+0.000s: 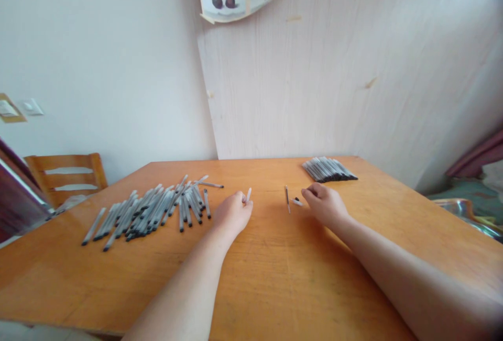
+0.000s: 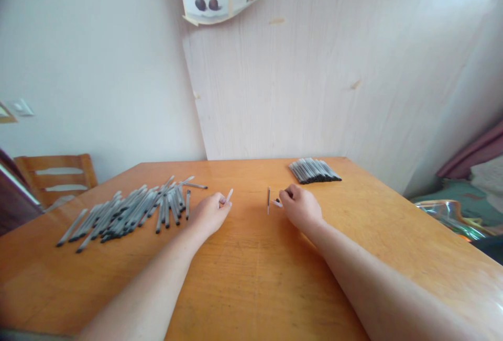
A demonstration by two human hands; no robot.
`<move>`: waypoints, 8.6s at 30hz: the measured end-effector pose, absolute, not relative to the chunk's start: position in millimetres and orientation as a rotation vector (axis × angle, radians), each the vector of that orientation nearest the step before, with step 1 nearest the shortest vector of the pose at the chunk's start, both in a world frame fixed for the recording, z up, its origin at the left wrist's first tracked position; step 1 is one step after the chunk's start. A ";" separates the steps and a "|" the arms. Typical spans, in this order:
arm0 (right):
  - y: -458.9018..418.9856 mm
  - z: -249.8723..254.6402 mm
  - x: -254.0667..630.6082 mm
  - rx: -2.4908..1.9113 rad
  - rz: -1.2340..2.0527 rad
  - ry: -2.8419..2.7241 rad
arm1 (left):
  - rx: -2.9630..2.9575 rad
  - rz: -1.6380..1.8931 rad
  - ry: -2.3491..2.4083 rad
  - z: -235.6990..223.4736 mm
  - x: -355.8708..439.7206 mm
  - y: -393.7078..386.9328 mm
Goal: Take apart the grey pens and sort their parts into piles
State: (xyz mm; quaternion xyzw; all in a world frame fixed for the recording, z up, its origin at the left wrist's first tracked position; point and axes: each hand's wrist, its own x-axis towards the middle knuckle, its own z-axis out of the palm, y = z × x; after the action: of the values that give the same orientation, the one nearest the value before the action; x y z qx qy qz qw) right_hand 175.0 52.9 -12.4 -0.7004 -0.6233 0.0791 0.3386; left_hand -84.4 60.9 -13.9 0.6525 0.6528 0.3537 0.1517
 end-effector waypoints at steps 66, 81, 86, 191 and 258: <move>65.4 -35.5 176.1 -1.601 0.306 -1.711 | 1.880 0.312 2.867 7.4 -214.8 159.4; 61.7 -28.4 173.0 -1.599 0.291 -1.697 | 1.885 0.715 2.738 24.9 -195.0 144.5; 61.9 -29.1 172.2 -1.594 0.266 -1.693 | 1.539 1.289 2.005 33.3 -148.6 127.9; 5.4 -12.1 122.1 -1.084 1.056 -1.747 | 0.910 1.696 1.237 10.1 -92.9 82.6; 6.9 -3.6 125.5 -0.863 1.424 -1.318 | 1.075 1.252 0.779 18.5 -45.8 43.9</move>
State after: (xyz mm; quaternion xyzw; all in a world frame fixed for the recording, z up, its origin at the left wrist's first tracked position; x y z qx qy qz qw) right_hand 125.5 6.9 -3.6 -0.3549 -0.5420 0.5855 0.4873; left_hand -45.8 43.9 18.5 0.4660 0.3375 0.5428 0.6118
